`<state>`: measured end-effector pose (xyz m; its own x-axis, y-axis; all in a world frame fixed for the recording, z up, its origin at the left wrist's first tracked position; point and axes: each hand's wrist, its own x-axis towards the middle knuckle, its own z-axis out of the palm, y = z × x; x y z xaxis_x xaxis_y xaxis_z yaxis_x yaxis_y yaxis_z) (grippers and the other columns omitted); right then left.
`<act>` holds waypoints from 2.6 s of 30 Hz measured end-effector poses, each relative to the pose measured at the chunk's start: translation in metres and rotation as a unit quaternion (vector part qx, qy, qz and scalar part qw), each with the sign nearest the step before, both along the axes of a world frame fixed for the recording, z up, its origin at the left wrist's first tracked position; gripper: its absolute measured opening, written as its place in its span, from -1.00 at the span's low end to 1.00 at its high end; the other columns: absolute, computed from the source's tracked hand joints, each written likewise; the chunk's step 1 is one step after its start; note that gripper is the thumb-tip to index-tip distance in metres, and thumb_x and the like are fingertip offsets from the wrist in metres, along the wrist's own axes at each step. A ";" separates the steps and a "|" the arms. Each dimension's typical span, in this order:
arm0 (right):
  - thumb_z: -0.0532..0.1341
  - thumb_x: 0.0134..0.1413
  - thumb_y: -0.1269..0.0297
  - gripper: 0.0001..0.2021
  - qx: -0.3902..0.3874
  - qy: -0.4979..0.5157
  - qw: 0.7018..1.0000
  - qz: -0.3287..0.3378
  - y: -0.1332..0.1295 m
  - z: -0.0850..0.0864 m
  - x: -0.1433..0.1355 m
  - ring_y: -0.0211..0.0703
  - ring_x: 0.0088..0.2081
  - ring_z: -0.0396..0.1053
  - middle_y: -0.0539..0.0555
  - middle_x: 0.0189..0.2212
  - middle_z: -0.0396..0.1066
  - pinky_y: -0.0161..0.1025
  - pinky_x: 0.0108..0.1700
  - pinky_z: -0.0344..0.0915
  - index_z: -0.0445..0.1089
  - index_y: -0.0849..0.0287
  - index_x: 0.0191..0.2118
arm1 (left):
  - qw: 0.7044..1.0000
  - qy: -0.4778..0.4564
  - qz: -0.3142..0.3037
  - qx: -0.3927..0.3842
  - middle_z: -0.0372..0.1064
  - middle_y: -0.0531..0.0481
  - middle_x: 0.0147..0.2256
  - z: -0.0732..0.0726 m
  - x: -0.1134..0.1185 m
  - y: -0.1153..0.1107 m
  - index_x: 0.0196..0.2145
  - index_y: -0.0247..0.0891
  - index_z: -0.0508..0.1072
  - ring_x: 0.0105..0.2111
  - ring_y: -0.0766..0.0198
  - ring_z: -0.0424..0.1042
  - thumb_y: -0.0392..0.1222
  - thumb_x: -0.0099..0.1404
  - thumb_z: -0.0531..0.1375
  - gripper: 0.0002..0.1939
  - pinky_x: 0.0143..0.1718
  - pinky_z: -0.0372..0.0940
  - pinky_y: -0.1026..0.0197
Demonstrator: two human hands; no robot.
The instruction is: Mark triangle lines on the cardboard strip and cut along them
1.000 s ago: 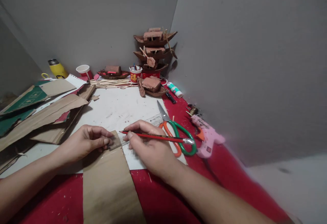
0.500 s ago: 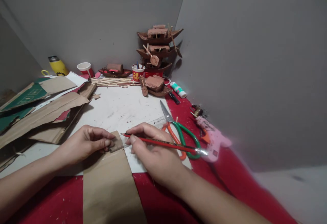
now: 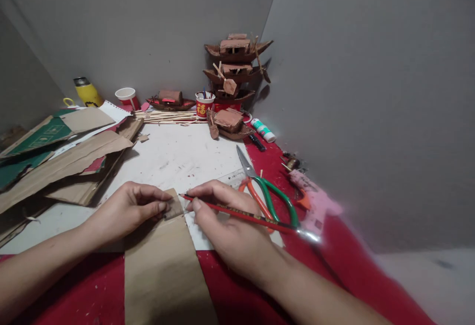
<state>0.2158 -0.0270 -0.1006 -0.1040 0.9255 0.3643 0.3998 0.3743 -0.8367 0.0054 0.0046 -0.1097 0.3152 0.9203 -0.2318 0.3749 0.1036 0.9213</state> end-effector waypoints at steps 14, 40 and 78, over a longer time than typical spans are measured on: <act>0.15 0.18 0.37 -0.87 -0.131 -0.039 0.982 0.131 -0.006 -0.019 -0.011 -0.18 -0.43 0.49 0.01 -0.43 0.56 -0.32 -0.45 0.35 0.46 0.12 -0.25 | 1.000 0.005 0.000 0.029 0.55 -0.01 -0.42 -0.004 0.001 0.001 -0.34 -0.26 0.61 -0.40 0.19 0.43 -0.26 0.13 0.22 -0.84 -0.35 0.25 0.23; 0.12 0.15 0.47 -0.84 -0.047 -0.103 0.984 0.141 -0.006 -0.031 -0.026 -0.22 -0.45 0.45 -0.03 -0.47 0.49 -0.32 -0.37 0.32 0.43 0.12 -0.30 | 0.998 -0.019 -0.029 0.045 0.55 0.03 -0.40 -0.016 -0.004 0.003 -0.33 -0.25 0.61 -0.40 0.23 0.43 -0.29 0.18 0.19 -0.82 -0.31 0.27 0.25; 0.11 0.12 0.47 -0.83 -0.030 -0.093 0.983 0.154 -0.004 -0.031 -0.026 -0.25 -0.46 0.45 0.00 -0.49 0.49 -0.36 -0.38 0.30 0.45 0.19 -0.33 | 0.998 -0.039 -0.018 0.048 0.54 0.05 -0.43 -0.015 -0.004 0.003 -0.34 -0.27 0.61 -0.42 0.26 0.41 -0.36 0.14 0.21 -0.82 -0.33 0.25 0.25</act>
